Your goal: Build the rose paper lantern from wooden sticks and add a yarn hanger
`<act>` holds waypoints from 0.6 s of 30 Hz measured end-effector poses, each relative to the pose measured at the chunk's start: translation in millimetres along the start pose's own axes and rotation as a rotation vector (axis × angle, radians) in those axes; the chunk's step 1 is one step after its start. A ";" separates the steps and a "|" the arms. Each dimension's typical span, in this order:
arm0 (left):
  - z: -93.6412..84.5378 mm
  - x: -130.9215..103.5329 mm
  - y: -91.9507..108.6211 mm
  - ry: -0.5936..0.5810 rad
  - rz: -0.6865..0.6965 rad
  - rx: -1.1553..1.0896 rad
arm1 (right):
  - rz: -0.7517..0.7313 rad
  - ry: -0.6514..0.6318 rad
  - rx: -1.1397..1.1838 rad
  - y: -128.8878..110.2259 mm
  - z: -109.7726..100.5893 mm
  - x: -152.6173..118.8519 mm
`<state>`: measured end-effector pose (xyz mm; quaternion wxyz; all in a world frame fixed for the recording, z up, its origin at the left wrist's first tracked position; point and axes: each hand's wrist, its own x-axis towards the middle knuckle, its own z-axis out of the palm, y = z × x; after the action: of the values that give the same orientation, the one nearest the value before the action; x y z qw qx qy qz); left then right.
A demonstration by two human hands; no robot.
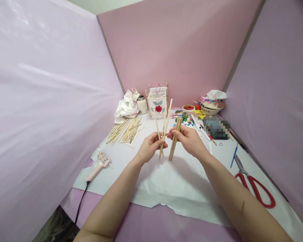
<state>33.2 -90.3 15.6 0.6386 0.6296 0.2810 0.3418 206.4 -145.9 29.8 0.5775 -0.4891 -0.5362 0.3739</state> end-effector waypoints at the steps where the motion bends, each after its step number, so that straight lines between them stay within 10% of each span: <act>1: 0.3 -0.8 -3.7 -0.004 0.004 -0.001 | -0.001 0.006 0.009 0.3 0.3 0.0; 18: 1.6 2.0 -21.7 -0.100 0.029 0.088 | -0.115 -0.052 -0.175 -7.3 7.4 -7.6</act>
<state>37.5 -89.1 -5.8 0.6185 0.6773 0.2545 0.3065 197.4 -153.7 34.5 0.5390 -0.4963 -0.6086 0.3045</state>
